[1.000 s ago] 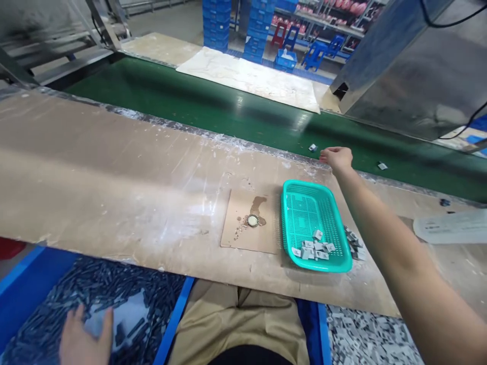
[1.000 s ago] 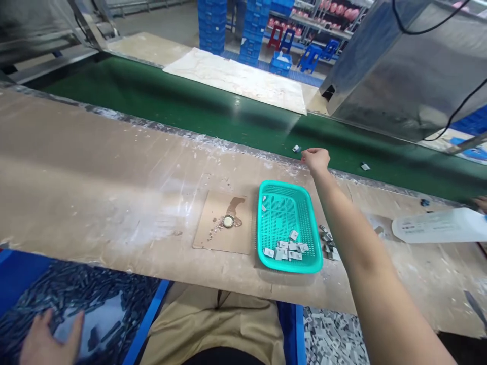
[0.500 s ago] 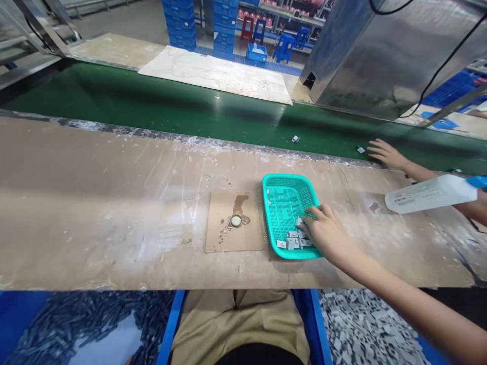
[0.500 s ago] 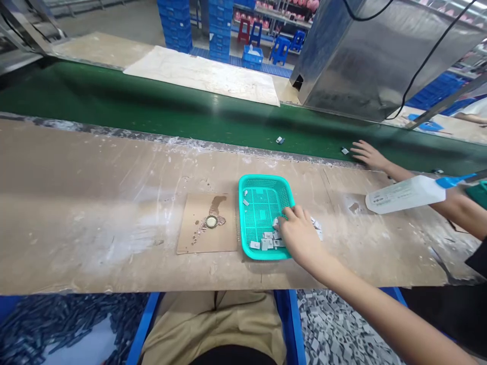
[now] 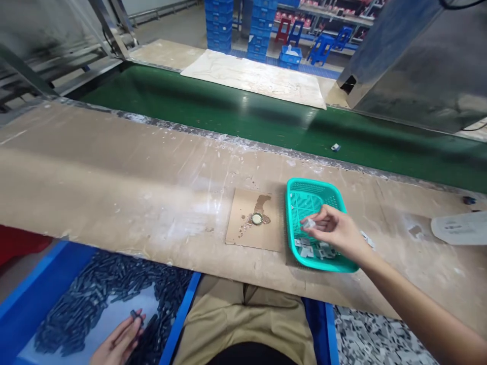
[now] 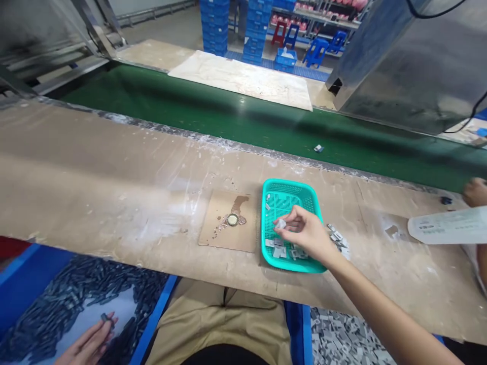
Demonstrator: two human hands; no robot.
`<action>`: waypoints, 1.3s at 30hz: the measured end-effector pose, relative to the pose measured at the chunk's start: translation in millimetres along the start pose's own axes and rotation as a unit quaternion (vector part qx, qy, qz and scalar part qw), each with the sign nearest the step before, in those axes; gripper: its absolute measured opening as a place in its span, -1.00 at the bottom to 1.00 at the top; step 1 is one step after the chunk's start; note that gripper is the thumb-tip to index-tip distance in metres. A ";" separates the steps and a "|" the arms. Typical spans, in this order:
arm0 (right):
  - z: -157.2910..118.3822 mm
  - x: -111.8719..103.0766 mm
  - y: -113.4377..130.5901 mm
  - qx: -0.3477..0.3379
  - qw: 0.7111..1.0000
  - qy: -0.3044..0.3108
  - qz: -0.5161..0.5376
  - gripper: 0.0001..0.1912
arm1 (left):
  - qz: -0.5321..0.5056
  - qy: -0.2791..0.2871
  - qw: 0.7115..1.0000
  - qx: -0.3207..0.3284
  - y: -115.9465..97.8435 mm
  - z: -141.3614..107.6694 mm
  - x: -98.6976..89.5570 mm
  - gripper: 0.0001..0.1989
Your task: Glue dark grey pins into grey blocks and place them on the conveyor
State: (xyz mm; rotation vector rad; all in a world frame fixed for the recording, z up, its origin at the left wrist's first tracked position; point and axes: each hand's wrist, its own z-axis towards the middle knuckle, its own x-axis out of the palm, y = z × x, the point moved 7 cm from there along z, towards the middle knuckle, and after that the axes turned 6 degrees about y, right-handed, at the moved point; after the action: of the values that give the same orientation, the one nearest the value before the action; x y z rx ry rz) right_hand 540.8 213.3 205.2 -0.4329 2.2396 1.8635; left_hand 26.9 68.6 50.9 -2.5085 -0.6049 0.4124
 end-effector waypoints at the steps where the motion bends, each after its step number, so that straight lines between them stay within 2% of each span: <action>1: 1.1 -1.8 2.2 0.018 1.000 -0.001 0.020 -0.60 | -0.048 0.013 0.999 -0.003 -2.9 -8.7 5.9 -0.63; 3: 4.7 -1.8 11.1 0.041 0.999 0.009 0.014 -0.60 | -0.117 0.037 0.992 -0.001 -11.4 -27.4 19.4 -0.68; 5: 10.5 6.0 25.8 0.029 0.999 0.028 -0.037 -0.62 | -0.158 0.052 0.986 -0.002 -20.7 -47.1 35.9 -0.72; 8: 20.9 34.5 53.1 -0.073 0.983 0.058 -0.156 -0.74 | -0.188 0.102 0.977 -0.004 -32.6 -72.9 71.4 -0.71; 11: 28.8 69.5 69.0 -0.188 0.939 0.067 -0.279 -0.77 | -0.200 0.195 0.960 0.012 -41.0 -91.8 113.2 -0.63; 15: 36.8 98.1 61.7 -0.245 0.898 0.092 -0.355 -0.78 | -0.189 0.299 0.934 0.044 -45.4 -109.3 152.3 -0.59; 19: 38.8 101.0 49.1 -0.248 0.887 0.096 -0.378 -0.77 | -0.172 0.355 0.917 0.052 -44.5 -117.6 171.1 -0.65; 22: 38.9 99.7 46.4 -0.243 0.888 0.095 -0.378 -0.77 | -0.166 0.365 0.914 0.061 -44.9 -117.1 179.9 -0.66; 24: 38.7 98.2 49.2 -0.233 0.898 0.091 -0.363 -0.78 | -0.169 0.360 0.915 0.066 -45.4 -115.8 186.3 -0.67; 26: 38.0 93.7 54.2 -0.201 0.922 0.079 -0.322 -0.80 | -0.178 0.351 0.917 0.066 -45.9 -116.2 194.7 -0.66; 30: 28.9 83.8 57.7 -0.046 0.991 0.071 -0.104 -0.77 | -0.211 0.336 0.915 0.073 -48.9 -124.7 219.2 -0.61; 32: 18.7 86.6 58.2 0.023 0.996 0.088 0.009 -0.73 | -0.230 0.338 0.909 0.083 -52.1 -132.1 233.1 -0.60; 34: 8.2 91.4 60.9 0.060 0.990 0.106 0.072 -0.72 | -0.250 0.343 0.900 0.095 -55.7 -139.7 244.8 -0.60; 39: -7.8 98.1 67.3 0.090 0.983 0.118 0.105 -0.75 | -0.240 0.368 0.889 0.131 -63.0 -152.8 259.7 -0.64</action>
State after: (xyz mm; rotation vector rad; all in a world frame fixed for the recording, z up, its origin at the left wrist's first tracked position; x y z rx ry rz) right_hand 425.9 207.1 236.3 -0.4194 2.6790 1.7605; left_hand 288.5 181.4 167.6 -1.9384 -0.7474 -0.5862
